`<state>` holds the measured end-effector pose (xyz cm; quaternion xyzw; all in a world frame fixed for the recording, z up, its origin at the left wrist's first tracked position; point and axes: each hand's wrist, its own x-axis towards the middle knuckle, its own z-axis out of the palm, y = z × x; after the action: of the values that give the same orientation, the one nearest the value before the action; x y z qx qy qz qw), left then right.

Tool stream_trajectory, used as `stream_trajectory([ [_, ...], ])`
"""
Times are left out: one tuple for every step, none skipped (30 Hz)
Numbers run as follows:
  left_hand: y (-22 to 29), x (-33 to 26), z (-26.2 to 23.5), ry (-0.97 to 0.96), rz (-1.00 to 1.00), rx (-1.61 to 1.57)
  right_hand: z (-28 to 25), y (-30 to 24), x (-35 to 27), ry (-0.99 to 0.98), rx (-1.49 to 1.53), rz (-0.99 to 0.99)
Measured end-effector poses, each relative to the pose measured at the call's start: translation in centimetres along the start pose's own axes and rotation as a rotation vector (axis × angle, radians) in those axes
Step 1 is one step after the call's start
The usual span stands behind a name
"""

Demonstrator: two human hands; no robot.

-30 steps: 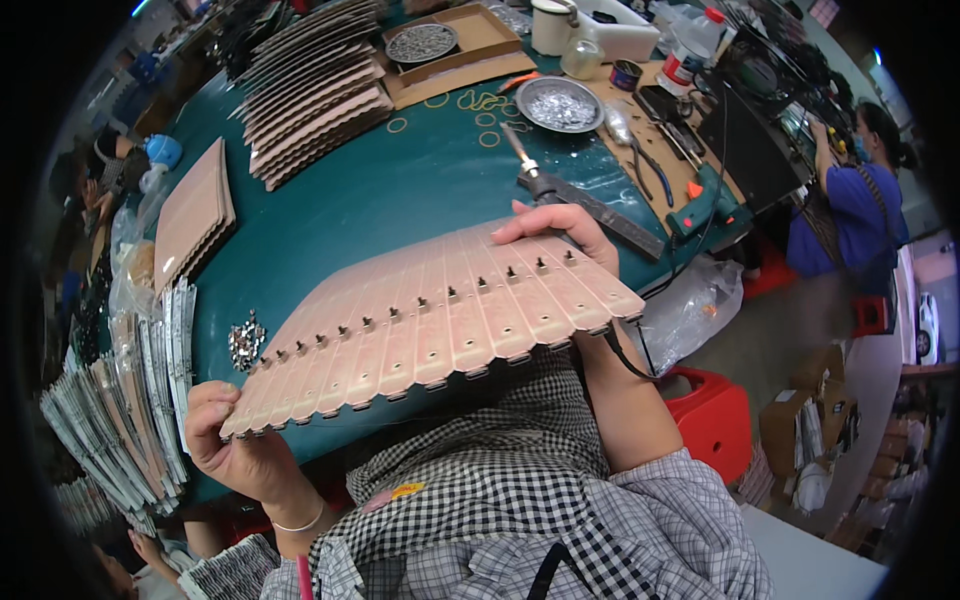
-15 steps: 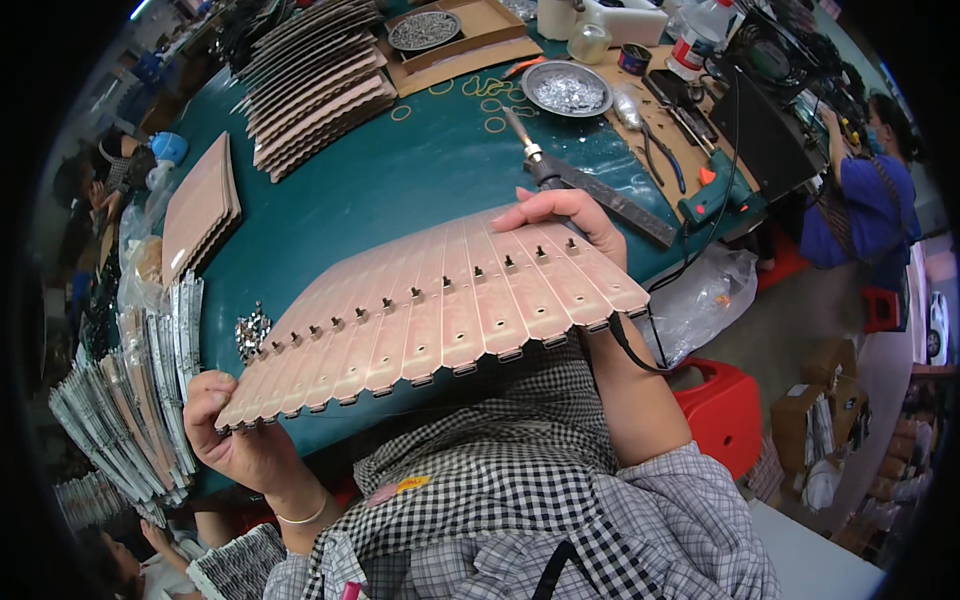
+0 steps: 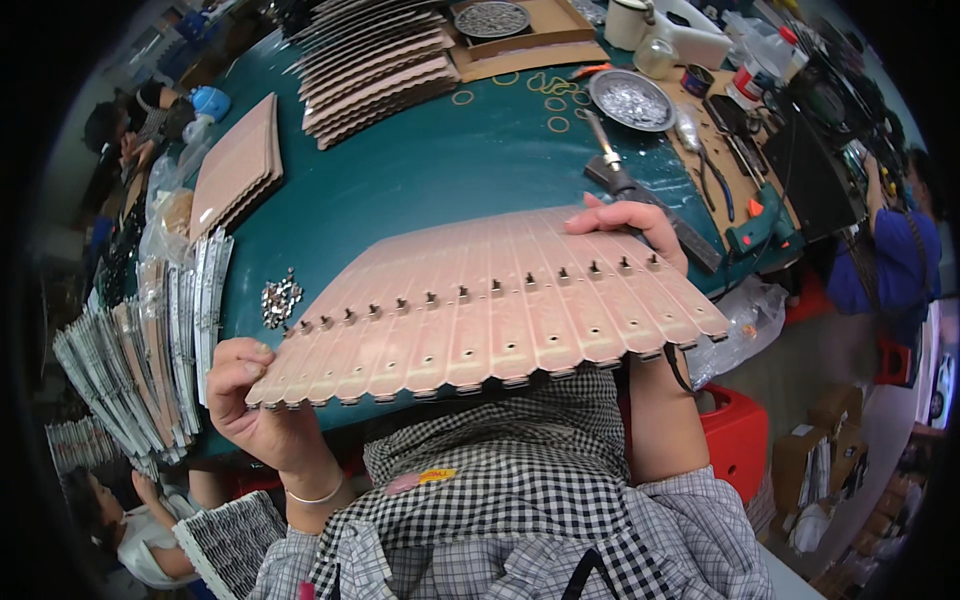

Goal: The person inserts small components into circuit board sheets by hand, solders connections using a soldering iron, stacks the sheet onto a pile, and inserts components into another sheet.

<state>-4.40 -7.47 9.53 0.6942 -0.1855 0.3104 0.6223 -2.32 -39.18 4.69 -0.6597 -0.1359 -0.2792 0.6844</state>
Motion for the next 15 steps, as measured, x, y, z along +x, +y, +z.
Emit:
stream_trajectory([
  [-0.02, -0.01, 0.07, -0.003, -0.004, -0.002, -0.05, 0.15, -0.08, 0.009, -0.001, -0.005],
  [-0.01, 0.01, 0.11, -0.006, -0.007, -0.004, -0.14, 0.32, -0.11, 0.019, -0.002, -0.010],
  [0.05, 0.00, 0.16, -0.002, -0.010, -0.011, -0.34, 0.51, -0.14, 0.004, 0.010, -0.008],
  [0.08, 0.00, 0.13, 0.002, -0.008, -0.004, -0.33, 0.58, -0.14, 0.000, 0.017, -0.008],
  [0.10, -0.02, 0.08, 0.000, -0.011, -0.009, -0.27, 0.64, -0.17, 0.001, 0.019, -0.006],
  [0.13, -0.05, 0.03, -0.002, -0.014, -0.014, -0.22, 0.65, -0.24, 0.003, 0.019, -0.004],
  [0.16, -0.04, 0.04, 0.002, -0.014, -0.009, -0.21, 0.66, -0.31, -0.002, 0.023, -0.003],
  [0.18, 0.00, 0.09, -0.004, -0.015, -0.013, -0.22, 0.67, -0.38, 0.003, 0.030, -0.004],
  [0.22, 0.03, 0.06, -0.009, -0.015, -0.014, -0.17, 0.76, -0.41, 0.006, 0.040, -0.006],
  [0.24, 0.04, 0.07, -0.004, -0.014, -0.005, -0.20, 0.82, -0.44, 0.000, 0.048, -0.004],
  [0.25, 0.04, 0.08, 0.007, -0.018, -0.022, -0.27, 0.87, -0.46, -0.004, 0.011, -0.006],
  [0.22, 0.08, 0.12, 0.015, -0.022, -0.046, -0.39, 0.81, -0.47, -0.003, -0.034, -0.009],
  [0.25, 0.10, 0.09, 0.015, -0.022, -0.047, -0.42, 0.84, -0.48, -0.003, -0.035, -0.009],
  [0.31, 0.13, 0.08, 0.013, -0.027, -0.046, -0.46, 0.93, -0.51, 0.003, -0.009, -0.009],
  [0.33, 0.12, 0.29, 0.009, -0.033, -0.052, -0.75, 0.91, -0.59, 0.012, 0.011, -0.009],
])
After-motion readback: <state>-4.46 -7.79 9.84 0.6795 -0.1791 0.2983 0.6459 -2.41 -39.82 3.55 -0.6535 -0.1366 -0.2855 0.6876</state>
